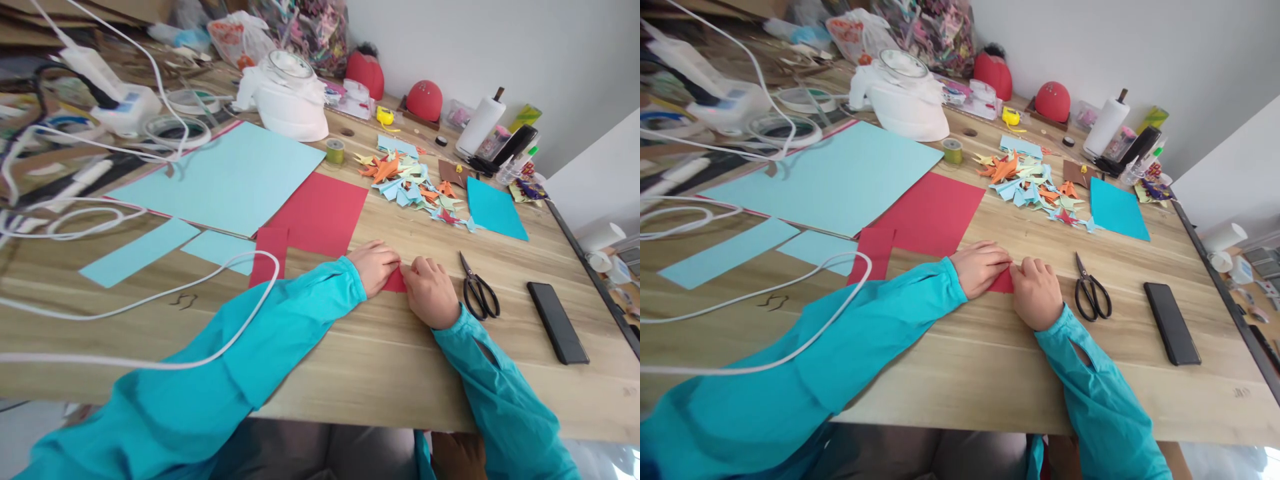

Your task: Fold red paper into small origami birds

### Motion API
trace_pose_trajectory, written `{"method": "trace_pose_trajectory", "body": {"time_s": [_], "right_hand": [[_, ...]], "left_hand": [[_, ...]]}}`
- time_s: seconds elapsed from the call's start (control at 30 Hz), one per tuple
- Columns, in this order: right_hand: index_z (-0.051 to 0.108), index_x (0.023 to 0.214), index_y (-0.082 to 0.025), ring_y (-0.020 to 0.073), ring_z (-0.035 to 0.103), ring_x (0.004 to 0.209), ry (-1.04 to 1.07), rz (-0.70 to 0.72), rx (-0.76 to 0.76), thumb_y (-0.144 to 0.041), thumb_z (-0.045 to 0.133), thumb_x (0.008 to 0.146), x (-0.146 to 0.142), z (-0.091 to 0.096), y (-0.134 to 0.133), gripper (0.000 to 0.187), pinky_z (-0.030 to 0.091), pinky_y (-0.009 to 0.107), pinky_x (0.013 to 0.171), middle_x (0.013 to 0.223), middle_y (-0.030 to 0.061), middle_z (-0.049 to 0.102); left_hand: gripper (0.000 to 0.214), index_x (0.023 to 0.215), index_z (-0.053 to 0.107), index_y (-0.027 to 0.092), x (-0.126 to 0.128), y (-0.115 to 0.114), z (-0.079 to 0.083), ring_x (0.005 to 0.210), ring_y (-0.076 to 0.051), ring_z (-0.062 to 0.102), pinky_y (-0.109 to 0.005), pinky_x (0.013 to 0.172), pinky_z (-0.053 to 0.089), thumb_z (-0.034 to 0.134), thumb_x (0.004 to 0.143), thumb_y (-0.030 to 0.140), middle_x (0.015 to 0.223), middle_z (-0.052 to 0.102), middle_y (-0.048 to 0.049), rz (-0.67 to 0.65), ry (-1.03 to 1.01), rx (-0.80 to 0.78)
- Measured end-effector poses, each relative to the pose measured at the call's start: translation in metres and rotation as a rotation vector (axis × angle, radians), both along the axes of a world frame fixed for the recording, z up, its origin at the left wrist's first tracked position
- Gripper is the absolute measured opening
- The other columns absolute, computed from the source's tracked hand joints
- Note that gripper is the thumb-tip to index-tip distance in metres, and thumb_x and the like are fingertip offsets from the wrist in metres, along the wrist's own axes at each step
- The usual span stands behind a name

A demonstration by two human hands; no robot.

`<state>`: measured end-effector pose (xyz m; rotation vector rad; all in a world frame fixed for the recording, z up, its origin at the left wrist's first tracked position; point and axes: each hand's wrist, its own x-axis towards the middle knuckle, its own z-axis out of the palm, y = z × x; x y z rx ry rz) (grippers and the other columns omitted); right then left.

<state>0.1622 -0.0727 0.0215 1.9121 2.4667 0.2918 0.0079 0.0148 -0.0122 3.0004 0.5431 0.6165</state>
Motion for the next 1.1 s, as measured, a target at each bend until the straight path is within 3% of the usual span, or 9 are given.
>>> {"method": "trace_pose_trajectory", "body": {"time_s": [0.37, 0.6, 0.8, 0.93, 1.1], "right_hand": [[0.056, 0.109, -0.016, 0.0237, 0.045, 0.083, -0.093, -0.040, 0.012, -0.017, 0.040, 0.088, -0.011, 0.005, -0.006, 0.027, 0.029, 0.036, 0.070, 0.091, 0.0106, 0.055], [0.061, 0.091, -0.014, 0.0246, 0.048, 0.077, -0.144, -0.123, 0.037, -0.009, 0.039, 0.086, -0.025, 0.008, -0.016, 0.023, 0.029, 0.038, 0.068, 0.085, 0.0125, 0.056], [0.067, 0.071, -0.013, 0.0270, 0.052, 0.075, -0.194, -0.139, -0.058, -0.007, 0.047, 0.079, -0.021, 0.017, -0.022, 0.022, 0.030, 0.039, 0.066, 0.078, 0.0150, 0.059], [0.068, 0.067, -0.013, 0.0271, 0.054, 0.074, -0.195, -0.145, -0.088, -0.007, 0.049, 0.077, -0.023, 0.021, -0.024, 0.023, 0.030, 0.039, 0.066, 0.075, 0.0154, 0.061], [0.065, 0.066, -0.014, 0.0240, 0.053, 0.068, -0.137, -0.198, -0.020, -0.010, 0.046, 0.078, -0.020, 0.015, -0.018, 0.023, 0.030, 0.039, 0.068, 0.069, 0.0129, 0.059]], "left_hand": [[0.028, 0.104, 0.063, 0.013, 0.003, -0.008, 0.005, 0.111, -0.023, 0.051, -0.044, 0.105, 0.026, 0.050, 0.082, 0.024, 0.114, 0.062, -0.0098, 0.002, 0.111, 0.110], [0.023, 0.087, 0.069, 0.012, 0.010, -0.014, 0.006, 0.102, -0.023, 0.054, -0.044, 0.107, 0.023, 0.052, 0.079, 0.023, 0.103, 0.065, -0.0127, 0.047, 0.135, 0.202], [0.024, 0.084, 0.069, 0.011, 0.009, -0.013, 0.006, 0.097, -0.022, 0.057, -0.044, 0.107, 0.025, 0.048, 0.081, 0.022, 0.097, 0.067, -0.0104, 0.043, 0.092, 0.219], [0.024, 0.086, 0.068, 0.012, 0.009, -0.013, 0.004, 0.098, -0.022, 0.057, -0.046, 0.105, 0.028, 0.046, 0.082, 0.021, 0.101, 0.067, -0.0101, 0.038, 0.064, 0.209], [0.027, 0.094, 0.065, 0.009, 0.009, -0.017, 0.004, 0.099, -0.023, 0.056, -0.046, 0.105, 0.028, 0.048, 0.080, 0.024, 0.100, 0.066, -0.0134, 0.063, 0.030, 0.142]]}}
